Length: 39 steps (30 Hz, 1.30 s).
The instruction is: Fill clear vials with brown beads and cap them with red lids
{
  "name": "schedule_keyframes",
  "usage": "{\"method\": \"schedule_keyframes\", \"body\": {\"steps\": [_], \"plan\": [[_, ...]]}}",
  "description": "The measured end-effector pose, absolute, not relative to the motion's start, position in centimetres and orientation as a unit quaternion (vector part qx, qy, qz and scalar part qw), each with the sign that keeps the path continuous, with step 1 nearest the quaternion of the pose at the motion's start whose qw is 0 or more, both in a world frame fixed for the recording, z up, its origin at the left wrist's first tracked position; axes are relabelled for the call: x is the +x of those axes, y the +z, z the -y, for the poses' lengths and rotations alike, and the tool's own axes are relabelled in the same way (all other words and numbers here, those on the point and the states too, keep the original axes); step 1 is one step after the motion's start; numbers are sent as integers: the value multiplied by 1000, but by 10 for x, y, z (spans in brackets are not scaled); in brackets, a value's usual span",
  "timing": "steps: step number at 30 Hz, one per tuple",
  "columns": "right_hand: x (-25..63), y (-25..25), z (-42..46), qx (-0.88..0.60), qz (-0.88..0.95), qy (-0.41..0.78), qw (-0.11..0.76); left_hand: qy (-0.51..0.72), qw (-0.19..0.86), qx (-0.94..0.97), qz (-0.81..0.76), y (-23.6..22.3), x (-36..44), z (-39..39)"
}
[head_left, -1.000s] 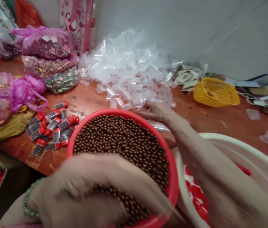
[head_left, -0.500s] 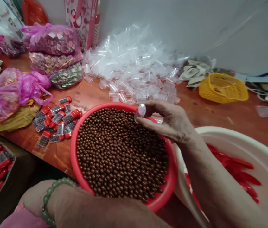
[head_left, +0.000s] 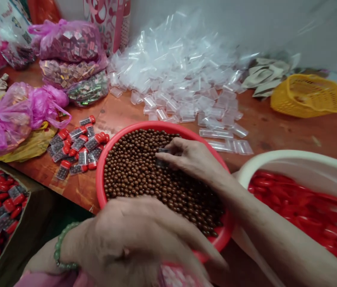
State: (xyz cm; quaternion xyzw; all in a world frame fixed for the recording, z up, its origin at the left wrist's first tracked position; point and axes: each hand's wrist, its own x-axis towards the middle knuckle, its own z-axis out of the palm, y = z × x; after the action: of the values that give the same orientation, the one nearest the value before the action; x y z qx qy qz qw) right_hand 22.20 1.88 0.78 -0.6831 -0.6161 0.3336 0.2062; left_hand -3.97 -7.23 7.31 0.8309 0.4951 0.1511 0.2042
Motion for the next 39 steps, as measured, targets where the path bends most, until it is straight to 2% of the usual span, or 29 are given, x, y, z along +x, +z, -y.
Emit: {"method": "schedule_keyframes", "body": {"steps": [2,4,8,13,16,24,33,36,39], "plan": [[222,7,-17,-676,598,382,197,193,253,876,-362,59,-29,47],[221,7,-14,-678,559,437,191,197,256,899,-295,41,-20,38],[216,8,-11,-681,483,525,164,105,159,916,-353,13,-11,47],[215,6,-11,-640,408,636,141,70,115,927,-350,3,-2,45],[216,5,-13,-597,354,701,163,76,113,927,-350,2,2,38],[204,6,-12,-526,317,766,188,161,182,915,-322,0,6,17],[203,21,-3,-504,375,746,222,307,397,821,-273,18,7,-5],[207,26,-2,-543,480,659,203,312,462,767,-319,30,6,-10],[212,26,-3,-572,608,519,184,273,502,753,-327,37,6,-12]]}}
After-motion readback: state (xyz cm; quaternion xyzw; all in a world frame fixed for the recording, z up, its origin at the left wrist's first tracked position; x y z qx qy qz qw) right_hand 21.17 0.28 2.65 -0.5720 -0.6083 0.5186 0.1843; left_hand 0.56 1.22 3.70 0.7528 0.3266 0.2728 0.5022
